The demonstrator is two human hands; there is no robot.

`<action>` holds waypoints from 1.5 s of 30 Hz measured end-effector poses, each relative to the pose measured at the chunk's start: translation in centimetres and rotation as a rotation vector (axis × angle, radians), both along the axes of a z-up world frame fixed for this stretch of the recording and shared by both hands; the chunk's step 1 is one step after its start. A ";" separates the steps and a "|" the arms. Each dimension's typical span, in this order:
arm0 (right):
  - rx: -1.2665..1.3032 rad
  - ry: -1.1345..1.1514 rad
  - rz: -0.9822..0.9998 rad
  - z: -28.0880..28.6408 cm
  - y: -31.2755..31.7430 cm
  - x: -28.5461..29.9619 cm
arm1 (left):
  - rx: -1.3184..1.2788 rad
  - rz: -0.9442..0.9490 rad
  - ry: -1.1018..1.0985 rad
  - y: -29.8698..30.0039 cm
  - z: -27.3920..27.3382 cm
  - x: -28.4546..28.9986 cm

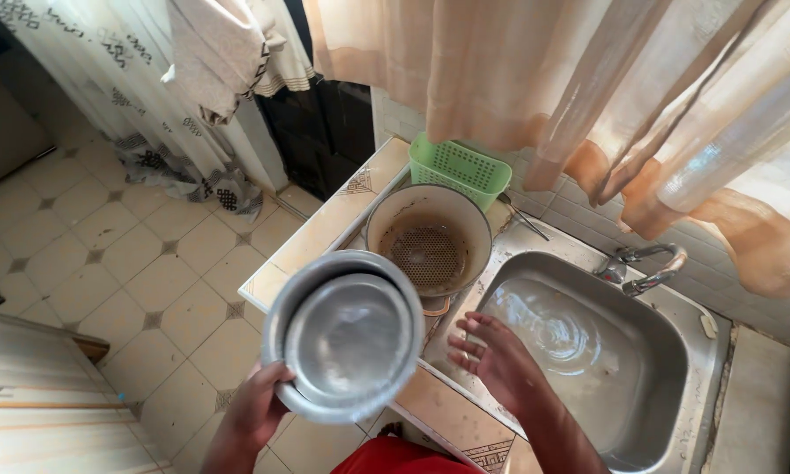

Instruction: Washing and rinsing various kitchen pots and a strainer in a sink.

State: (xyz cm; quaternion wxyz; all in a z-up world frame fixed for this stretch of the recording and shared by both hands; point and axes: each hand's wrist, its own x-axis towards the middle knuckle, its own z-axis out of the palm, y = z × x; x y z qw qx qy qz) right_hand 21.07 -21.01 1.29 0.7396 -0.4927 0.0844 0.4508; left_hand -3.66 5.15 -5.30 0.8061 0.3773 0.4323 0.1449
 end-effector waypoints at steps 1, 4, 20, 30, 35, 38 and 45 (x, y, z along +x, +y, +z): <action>-0.079 0.024 -0.083 -1.1 0.6 0.6 | 0.027 0.060 0.030 0.5 -0.1 -0.1; -0.077 0.010 -0.044 -4.7 2.5 2.0 | 0.074 0.223 0.182 1.7 0.1 0.0; -0.133 0.108 -0.240 -6.0 5.5 3.5 | 0.128 0.492 0.010 1.7 2.8 3.5; -0.129 0.060 -0.340 -3.6 -13.0 0.2 | 1.277 0.518 0.185 -2.8 7.0 4.8; -0.233 0.037 -0.477 -3.0 -19.8 0.5 | 1.665 0.303 -0.189 -8.6 4.0 13.6; -0.271 0.039 -0.593 -5.2 -22.7 1.0 | 1.221 -0.194 -0.276 -15.8 3.6 23.2; -0.390 0.032 -0.744 -5.7 -26.1 1.6 | 0.936 -0.808 0.016 -26.1 -3.2 41.9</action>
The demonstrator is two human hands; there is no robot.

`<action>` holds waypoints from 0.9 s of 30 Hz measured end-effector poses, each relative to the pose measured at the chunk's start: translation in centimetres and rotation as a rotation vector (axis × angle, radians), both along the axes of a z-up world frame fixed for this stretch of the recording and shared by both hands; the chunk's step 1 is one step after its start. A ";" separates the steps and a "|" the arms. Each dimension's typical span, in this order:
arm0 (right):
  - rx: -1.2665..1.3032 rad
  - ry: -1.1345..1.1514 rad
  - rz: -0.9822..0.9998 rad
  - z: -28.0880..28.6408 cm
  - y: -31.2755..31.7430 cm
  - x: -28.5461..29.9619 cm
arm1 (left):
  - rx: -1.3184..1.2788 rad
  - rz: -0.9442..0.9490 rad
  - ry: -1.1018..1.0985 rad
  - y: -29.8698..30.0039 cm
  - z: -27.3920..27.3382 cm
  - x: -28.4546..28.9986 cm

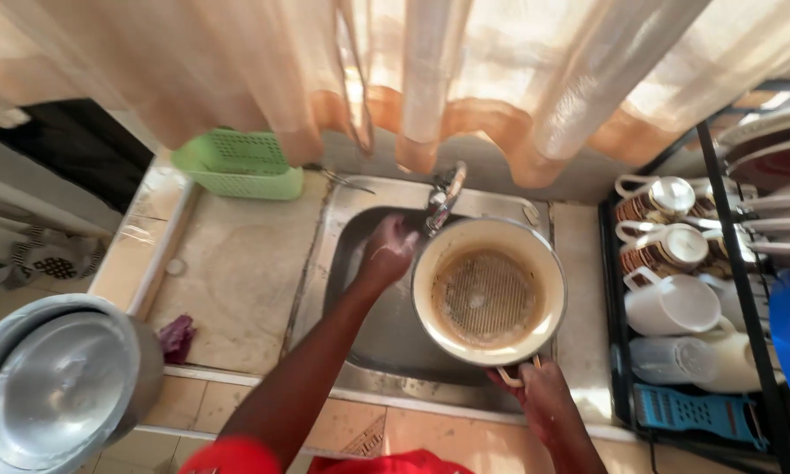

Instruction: Washing and rinsing various kitchen pots and a strainer in a sink.

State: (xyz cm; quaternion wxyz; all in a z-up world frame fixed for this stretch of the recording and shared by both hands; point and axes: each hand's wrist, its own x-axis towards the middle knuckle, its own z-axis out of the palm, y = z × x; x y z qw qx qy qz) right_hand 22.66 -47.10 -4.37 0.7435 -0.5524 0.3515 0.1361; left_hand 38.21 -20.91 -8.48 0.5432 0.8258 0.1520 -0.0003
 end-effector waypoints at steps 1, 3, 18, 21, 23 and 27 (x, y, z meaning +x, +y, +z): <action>-0.007 0.014 -0.015 0.9 0.1 0.1 | -0.002 -0.034 -0.010 -1.5 -0.7 2.0; 0.001 0.013 -0.043 -0.4 -0.7 0.0 | 0.015 -0.078 0.003 -2.9 -5.2 5.8; 0.041 0.067 0.008 -1.0 -0.4 1.1 | -0.677 0.024 0.523 0.2 -10.2 4.3; 0.060 0.061 0.100 -0.2 0.4 0.5 | -0.744 -0.049 0.502 1.8 -4.7 -1.6; 0.071 0.061 0.137 -0.8 0.6 1.4 | -0.735 -0.078 0.499 2.7 -2.1 -3.6; 0.093 0.064 0.175 -2.6 2.2 1.9 | -0.849 -0.062 0.494 5.3 1.3 -8.5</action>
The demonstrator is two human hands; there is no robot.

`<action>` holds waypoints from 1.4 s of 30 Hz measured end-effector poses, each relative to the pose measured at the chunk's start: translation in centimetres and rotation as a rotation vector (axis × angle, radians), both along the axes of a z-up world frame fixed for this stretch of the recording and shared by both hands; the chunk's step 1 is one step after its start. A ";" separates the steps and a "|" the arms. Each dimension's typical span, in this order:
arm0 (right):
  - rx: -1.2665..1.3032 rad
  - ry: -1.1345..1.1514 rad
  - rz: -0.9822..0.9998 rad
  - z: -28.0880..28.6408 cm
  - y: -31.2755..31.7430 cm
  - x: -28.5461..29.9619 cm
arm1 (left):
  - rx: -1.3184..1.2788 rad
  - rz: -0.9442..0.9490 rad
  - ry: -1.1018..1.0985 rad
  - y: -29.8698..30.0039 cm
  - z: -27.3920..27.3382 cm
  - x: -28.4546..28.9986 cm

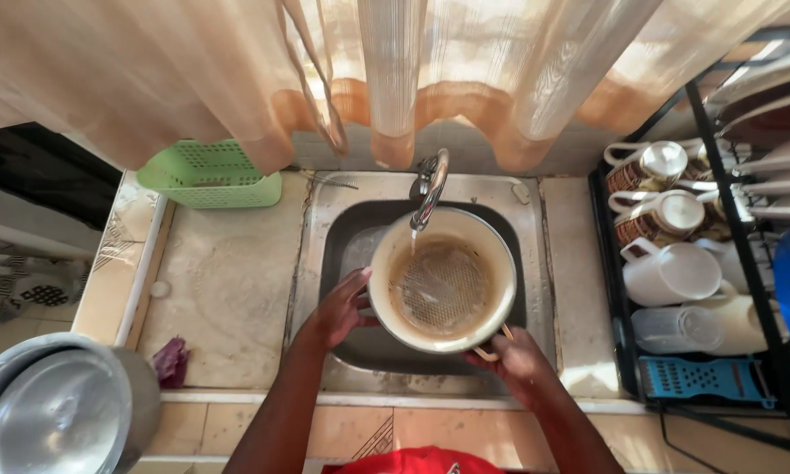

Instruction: Washing and rinsing various kitchen pots and a strainer in a sink.

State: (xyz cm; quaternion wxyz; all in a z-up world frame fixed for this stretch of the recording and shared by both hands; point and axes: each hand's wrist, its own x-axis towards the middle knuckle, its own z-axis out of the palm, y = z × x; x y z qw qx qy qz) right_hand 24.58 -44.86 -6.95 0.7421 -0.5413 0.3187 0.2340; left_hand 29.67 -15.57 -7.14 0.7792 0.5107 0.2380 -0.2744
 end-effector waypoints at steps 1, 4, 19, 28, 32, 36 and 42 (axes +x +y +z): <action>-0.012 0.000 0.040 0.5 0.5 0.1 | -0.046 0.036 -0.006 0.5 0.4 -1.2; -0.001 -0.084 0.071 1.8 2.5 -0.2 | -0.137 0.072 -0.040 2.8 -4.3 -4.3; -0.110 -0.086 -0.050 2.7 -2.0 4.6 | 0.061 0.209 -0.153 -1.8 1.0 -5.7; 0.178 -0.190 0.194 0.6 4.1 2.6 | 0.378 0.453 -0.105 0.2 4.3 -6.8; 0.049 -0.108 0.300 -1.9 -1.0 2.0 | 0.356 0.467 0.048 1.6 5.0 -8.6; -0.176 -0.014 0.312 2.2 -0.9 4.1 | 0.340 0.478 0.032 2.1 4.4 -9.6; -0.178 -0.099 0.456 4.6 4.1 5.7 | 0.455 0.501 -0.157 0.9 4.1 -7.9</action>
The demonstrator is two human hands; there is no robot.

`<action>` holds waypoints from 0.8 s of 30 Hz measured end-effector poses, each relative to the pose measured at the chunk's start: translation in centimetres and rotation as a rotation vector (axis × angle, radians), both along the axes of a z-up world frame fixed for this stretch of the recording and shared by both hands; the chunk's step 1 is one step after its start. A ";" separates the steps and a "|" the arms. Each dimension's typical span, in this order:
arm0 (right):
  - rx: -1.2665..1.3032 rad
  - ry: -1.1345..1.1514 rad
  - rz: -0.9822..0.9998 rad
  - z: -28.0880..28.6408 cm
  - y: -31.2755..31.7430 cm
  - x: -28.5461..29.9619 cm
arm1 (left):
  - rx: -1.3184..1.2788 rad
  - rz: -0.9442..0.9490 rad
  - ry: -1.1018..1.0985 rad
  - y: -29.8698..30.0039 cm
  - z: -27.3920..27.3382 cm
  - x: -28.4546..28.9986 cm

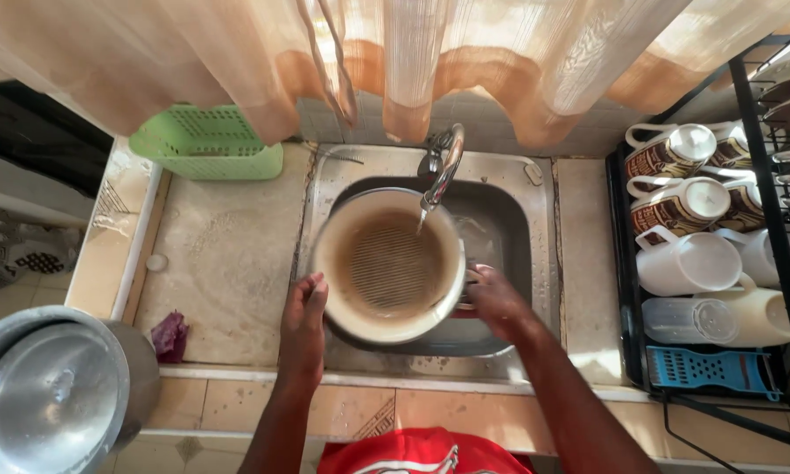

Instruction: Washing and rinsing various kitchen pots and a strainer in a sink.

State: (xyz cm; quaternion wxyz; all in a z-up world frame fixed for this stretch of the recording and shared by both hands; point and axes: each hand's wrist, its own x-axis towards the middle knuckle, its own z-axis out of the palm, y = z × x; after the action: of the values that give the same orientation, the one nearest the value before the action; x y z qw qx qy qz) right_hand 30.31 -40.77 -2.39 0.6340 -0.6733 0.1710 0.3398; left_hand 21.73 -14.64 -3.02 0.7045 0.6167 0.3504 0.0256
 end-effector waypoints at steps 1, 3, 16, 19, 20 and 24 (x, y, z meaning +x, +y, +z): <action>-0.007 0.064 0.039 1.4 1.1 -0.2 | 0.113 0.001 -0.017 -0.2 0.3 0.3; 0.018 0.097 0.010 -0.3 0.5 -1.4 | 0.052 0.026 -0.044 0.6 0.1 -0.4; 0.029 0.188 -0.157 -5.5 0.3 0.0 | -0.007 0.035 -0.097 1.4 -0.2 -1.1; 0.072 0.162 -0.105 -6.0 -3.0 -0.7 | 0.020 0.059 -0.092 3.1 -2.1 -2.3; 0.070 0.168 -0.101 -6.3 -4.0 -0.5 | 0.019 0.064 -0.086 3.2 -1.1 -2.8; 0.048 0.173 -0.264 -8.2 -4.6 2.3 | 0.047 0.094 -0.019 3.4 0.8 -2.1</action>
State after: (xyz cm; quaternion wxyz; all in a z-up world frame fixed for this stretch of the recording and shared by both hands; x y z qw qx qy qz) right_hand 32.57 -45.37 -10.60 0.6719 -0.5978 0.3039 0.3143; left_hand 19.59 -11.27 -2.17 0.6911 0.6156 0.3716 0.0728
